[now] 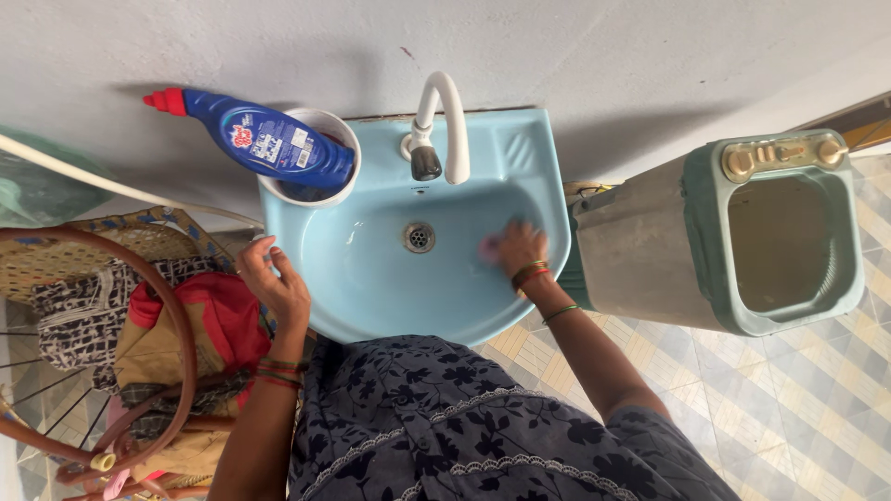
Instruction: The person cleans a light blue sink using a pink cloth and a blue cleaning liquid. They wipe the sink basin and faucet, apply the cleaning liquid, and continue scrubbing the surface.
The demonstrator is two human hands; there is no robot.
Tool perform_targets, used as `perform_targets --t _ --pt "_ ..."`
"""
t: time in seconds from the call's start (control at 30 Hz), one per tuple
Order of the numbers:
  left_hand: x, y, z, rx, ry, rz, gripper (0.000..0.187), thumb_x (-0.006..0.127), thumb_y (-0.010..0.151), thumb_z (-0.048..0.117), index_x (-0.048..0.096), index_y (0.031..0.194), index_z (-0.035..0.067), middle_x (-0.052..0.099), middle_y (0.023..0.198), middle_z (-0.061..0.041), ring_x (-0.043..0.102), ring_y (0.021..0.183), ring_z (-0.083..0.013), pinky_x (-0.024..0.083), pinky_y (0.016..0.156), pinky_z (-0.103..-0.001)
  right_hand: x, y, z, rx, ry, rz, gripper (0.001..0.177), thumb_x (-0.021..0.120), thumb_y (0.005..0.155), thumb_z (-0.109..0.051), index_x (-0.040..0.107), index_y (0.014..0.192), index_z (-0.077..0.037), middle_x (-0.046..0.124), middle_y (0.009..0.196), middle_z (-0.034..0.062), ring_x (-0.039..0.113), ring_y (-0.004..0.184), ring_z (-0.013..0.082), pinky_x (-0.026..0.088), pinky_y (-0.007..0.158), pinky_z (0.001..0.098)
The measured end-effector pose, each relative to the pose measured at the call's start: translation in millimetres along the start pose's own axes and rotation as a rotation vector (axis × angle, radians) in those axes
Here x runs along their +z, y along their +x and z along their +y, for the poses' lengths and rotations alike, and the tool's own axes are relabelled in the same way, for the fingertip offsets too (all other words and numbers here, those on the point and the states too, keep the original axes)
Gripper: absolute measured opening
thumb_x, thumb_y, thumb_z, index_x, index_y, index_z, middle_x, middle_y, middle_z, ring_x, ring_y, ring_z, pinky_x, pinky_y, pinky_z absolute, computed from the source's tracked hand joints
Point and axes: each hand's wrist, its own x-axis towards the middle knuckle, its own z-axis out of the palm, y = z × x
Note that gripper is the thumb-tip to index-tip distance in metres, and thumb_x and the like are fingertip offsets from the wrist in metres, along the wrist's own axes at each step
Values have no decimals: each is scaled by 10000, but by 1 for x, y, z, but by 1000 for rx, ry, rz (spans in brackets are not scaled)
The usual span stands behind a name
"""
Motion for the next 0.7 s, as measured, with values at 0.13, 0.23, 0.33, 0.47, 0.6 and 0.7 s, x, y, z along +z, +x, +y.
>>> perform_targets --t 0.13,0.23,0.33,0.47,0.6,0.7 --pt "-4 -3 19 24 -31 8 155 534 1075 44 588 1220 33 541 1192 -105 537 1085 -245 473 853 -386 13 -8 0 174 -142 556 307 602 932 -264 733 1208 -239 601 1379 93 560 1164 282 482 902 550" --pt "-1 0 32 48 -84 16 135 530 1064 31 576 1191 34 566 1186 -97 541 1052 -228 471 800 -372 3 -30 -37 -81 8 -162 360 597 927 -262 682 1271 -322 592 1282 103 523 1198 316 472 948 558" --pt "-3 2 37 61 -72 -14 163 526 1035 2 573 1188 34 564 1175 -95 539 1062 -233 481 816 -367 -25 -32 -25 -148 24 -328 376 616 938 -446 665 1291 -325 558 1320 116 495 1237 340 460 958 556" --pt "-4 2 25 116 -20 -21 176 544 1027 -15 573 1195 27 567 1165 -93 537 1050 -244 465 814 -378 -25 -32 29 189 107 262 539 579 937 -112 616 1407 -371 537 1380 71 508 1253 348 465 959 564" --pt "-2 -10 16 94 65 -68 189 566 1016 -7 584 1201 25 544 1116 -102 532 987 -238 455 783 -380 -16 -2 63 187 340 677 591 598 913 -100 544 1473 -283 448 1513 79 425 1345 400 421 984 592" --pt "1 -13 12 107 79 -97 187 566 1021 -5 580 1205 19 529 1096 -113 525 965 -243 440 754 -378 -17 44 76 198 343 743 628 586 895 -72 520 1492 -259 436 1551 93 399 1382 424 401 1074 591"
